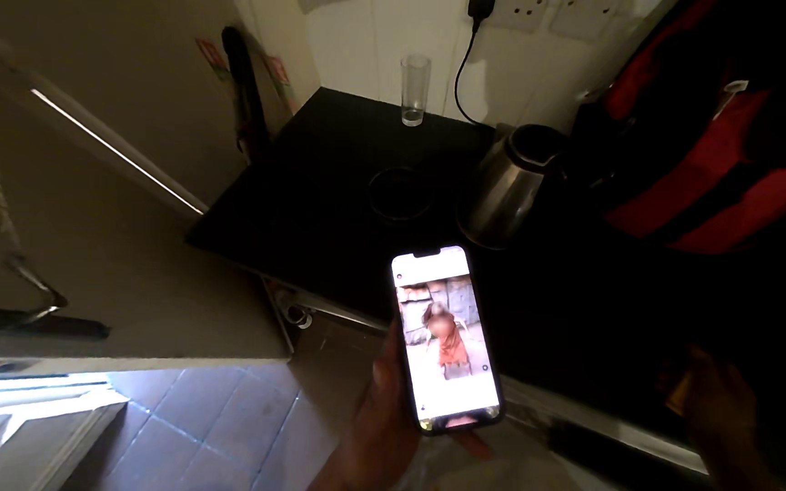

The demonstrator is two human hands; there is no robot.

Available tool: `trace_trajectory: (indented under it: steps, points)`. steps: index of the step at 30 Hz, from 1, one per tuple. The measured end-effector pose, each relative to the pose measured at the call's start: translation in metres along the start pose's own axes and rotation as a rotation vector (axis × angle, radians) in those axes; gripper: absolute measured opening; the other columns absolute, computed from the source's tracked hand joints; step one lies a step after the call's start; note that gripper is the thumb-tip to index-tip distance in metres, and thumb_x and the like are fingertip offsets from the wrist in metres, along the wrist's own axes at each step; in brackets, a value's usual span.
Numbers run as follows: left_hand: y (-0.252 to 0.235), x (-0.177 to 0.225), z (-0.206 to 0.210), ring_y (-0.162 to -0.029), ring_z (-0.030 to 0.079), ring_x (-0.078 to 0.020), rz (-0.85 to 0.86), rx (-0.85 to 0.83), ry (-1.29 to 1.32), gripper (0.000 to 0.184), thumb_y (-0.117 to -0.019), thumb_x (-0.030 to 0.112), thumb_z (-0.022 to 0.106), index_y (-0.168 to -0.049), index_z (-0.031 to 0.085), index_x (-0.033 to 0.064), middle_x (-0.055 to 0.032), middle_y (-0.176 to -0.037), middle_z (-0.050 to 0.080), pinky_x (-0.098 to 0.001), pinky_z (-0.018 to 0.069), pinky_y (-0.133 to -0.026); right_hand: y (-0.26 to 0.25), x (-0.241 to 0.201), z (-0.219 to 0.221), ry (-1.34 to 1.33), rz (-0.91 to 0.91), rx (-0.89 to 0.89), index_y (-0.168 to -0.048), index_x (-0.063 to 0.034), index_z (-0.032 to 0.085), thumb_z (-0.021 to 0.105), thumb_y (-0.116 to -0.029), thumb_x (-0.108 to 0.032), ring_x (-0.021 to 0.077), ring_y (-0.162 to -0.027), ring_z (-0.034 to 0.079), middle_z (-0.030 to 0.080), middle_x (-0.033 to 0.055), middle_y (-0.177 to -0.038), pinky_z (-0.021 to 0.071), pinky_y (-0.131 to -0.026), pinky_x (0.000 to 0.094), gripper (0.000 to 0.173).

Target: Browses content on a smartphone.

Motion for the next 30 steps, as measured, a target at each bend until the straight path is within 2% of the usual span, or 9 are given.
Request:
trace_trajectory:
  steps: [7, 10, 12, 16, 25, 30]
  points:
    - [0.0015, -0.0035, 0.0012, -0.13, 0.057, -0.0357, -0.002, -0.015, 0.012, 0.072, -0.099, 0.063, 0.045, -0.16, 0.023, 0.0323, -0.0112, -0.15, 0.05, -0.0519, 0.0629, -0.078, 0.002, 0.0004, -0.0012, -0.021, 0.0, -0.012, -0.13, -0.003, 0.052, 0.045, -0.1078, -0.04, 0.0094, -0.056, 0.062, 0.063, -0.0002, -0.079, 0.0564, -0.05, 0.0281, 0.044]
    - [0.0042, -0.0038, 0.0025, -0.128, 0.059, -0.0356, -0.001, 0.014, -0.006, 0.07, -0.0986, 0.063, 0.046, -0.159, 0.028, 0.031, -0.0114, -0.148, 0.053, -0.0523, 0.0632, -0.077, 0.0031, -0.0005, 0.0, -0.014, 0.007, -0.015, -0.13, -0.003, 0.052, 0.046, -0.1076, -0.04, 0.0091, -0.056, 0.062, 0.063, -0.0004, -0.079, 0.0564, -0.05, 0.0275, 0.044]
    - [0.0047, -0.0037, 0.0027, -0.128, 0.059, -0.0357, -0.007, 0.01, -0.012, 0.071, -0.099, 0.063, 0.045, -0.159, 0.027, 0.0306, -0.0118, -0.148, 0.053, -0.0523, 0.0631, -0.078, 0.004, -0.0019, 0.001, 0.002, 0.005, -0.005, -0.128, -0.0029, 0.053, 0.046, -0.1077, -0.041, 0.0089, -0.056, 0.062, 0.063, -0.0005, -0.079, 0.0562, -0.05, 0.0274, 0.043]
    - [0.0049, -0.0054, 0.0027, -0.126, 0.061, -0.0343, -0.01, 0.034, -0.023, 0.071, -0.0977, 0.065, 0.046, -0.158, 0.03, 0.03, -0.0105, -0.146, 0.056, -0.0518, 0.0636, -0.076, 0.0045, -0.0008, -0.0013, 0.029, 0.02, -0.002, -0.133, -0.0033, 0.051, 0.046, -0.1077, -0.042, 0.0087, -0.058, 0.061, 0.062, -0.0002, -0.081, 0.0564, -0.052, 0.0284, 0.047]
    - [0.0043, -0.0025, 0.0, -0.129, 0.058, -0.0349, -0.013, 0.028, -0.005, 0.073, -0.098, 0.064, 0.046, -0.16, 0.024, 0.031, -0.0109, -0.148, 0.053, -0.0528, 0.0631, -0.077, 0.0017, 0.0025, -0.0005, 0.008, -0.019, -0.018, -0.135, -0.0035, 0.05, 0.043, -0.1084, -0.04, 0.0089, -0.058, 0.061, 0.062, 0.0006, -0.084, 0.056, -0.051, 0.0273, 0.046]
    - [0.004, -0.002, -0.0016, -0.13, 0.058, -0.0345, -0.01, 0.016, 0.011, 0.071, -0.0986, 0.063, 0.046, -0.159, 0.027, 0.0314, -0.0105, -0.148, 0.053, -0.052, 0.0629, -0.079, 0.001, 0.0033, -0.0005, 0.006, -0.018, -0.006, -0.134, -0.0033, 0.051, 0.043, -0.1086, -0.039, 0.0093, -0.057, 0.062, 0.062, 0.0009, -0.083, 0.056, -0.05, 0.0275, 0.044]
Point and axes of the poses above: each hand's wrist, its own y-axis away from the middle knuckle, its own z-axis out of the palm, x = y × z, the point moved 1 cm from there along -y, towards the middle knuckle
